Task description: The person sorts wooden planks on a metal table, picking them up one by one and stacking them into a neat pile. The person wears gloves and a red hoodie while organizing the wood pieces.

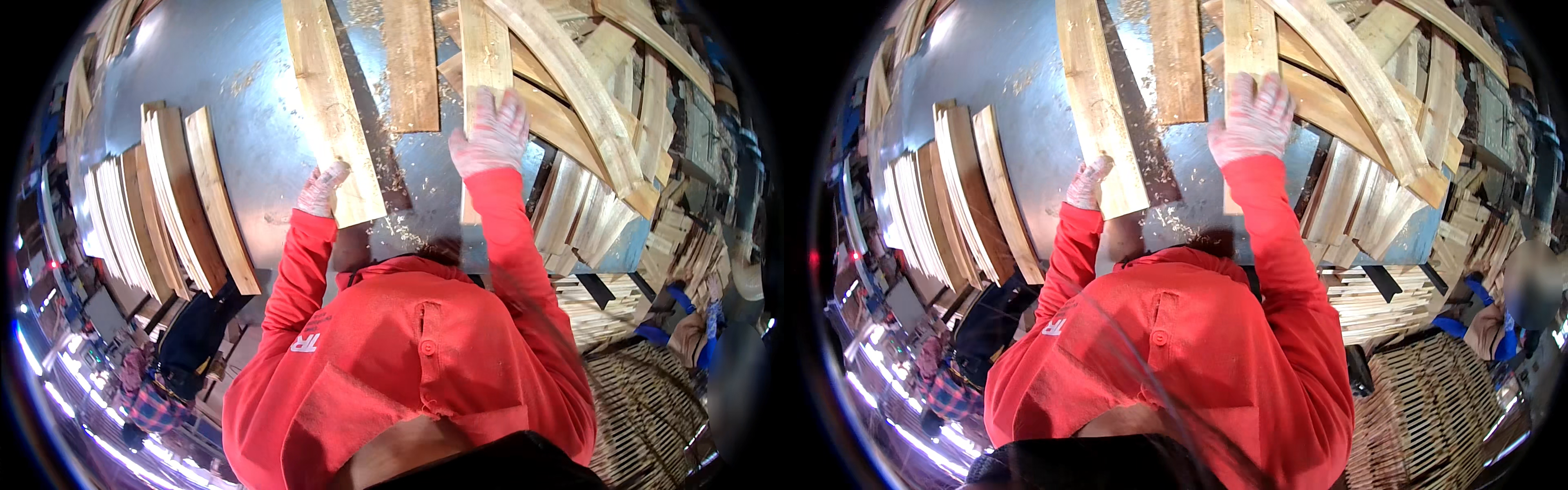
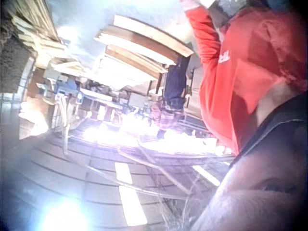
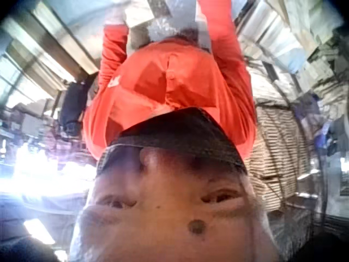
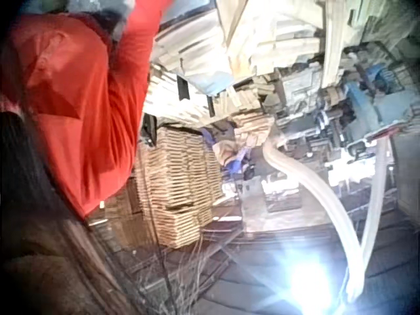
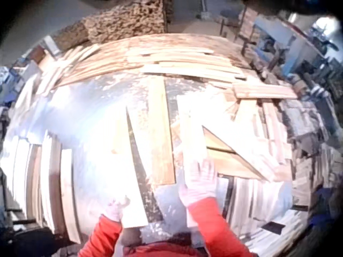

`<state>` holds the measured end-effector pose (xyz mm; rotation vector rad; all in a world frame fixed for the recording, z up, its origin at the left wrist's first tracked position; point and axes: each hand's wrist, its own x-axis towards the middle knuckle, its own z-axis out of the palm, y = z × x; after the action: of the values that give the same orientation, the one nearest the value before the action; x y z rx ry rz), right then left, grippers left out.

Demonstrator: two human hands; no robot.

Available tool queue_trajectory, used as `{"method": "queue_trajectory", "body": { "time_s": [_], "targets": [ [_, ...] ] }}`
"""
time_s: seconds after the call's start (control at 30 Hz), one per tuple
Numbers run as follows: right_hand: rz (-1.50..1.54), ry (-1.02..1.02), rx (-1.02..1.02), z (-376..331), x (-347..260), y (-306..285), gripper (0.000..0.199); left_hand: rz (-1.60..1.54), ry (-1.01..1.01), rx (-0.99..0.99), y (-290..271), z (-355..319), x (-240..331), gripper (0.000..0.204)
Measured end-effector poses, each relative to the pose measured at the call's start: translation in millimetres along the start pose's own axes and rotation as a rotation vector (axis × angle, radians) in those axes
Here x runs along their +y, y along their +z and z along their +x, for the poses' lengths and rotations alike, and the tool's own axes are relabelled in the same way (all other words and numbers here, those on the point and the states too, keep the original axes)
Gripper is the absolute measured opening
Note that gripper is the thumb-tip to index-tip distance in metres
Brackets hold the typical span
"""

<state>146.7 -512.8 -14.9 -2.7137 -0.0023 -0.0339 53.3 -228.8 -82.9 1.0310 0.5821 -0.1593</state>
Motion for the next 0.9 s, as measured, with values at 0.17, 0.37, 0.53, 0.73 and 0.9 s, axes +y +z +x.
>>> {"method": "queue_trajectory", "body": {
  "time_s": [0.17,0.37,0.53,0.73,0.9],
  "targets": [
    [-0.087,0.158,-0.15,23,-74,68,0.096,0.248,-0.037,0.196,17,-36,18,0.038],
    [0.122,0.377,-0.312,32,-81,59,0.094,0.722,0.006,0.289,-80,-60,25,0.058],
    [2.098,0.431,-0.698,7,-28,53,0.07,0.818,0.198,0.326,-54,-65,48,0.067],
    [0.78,0.087,-0.327,-31,-27,67,0.066,-0.169,-0.494,-0.216,33,-14,36,0.057],
    [-0.234,0.311,-0.084,-46,3,5,0.108,0.061,-0.483,-0.188,32,6,7,0.053]
  ]
}}
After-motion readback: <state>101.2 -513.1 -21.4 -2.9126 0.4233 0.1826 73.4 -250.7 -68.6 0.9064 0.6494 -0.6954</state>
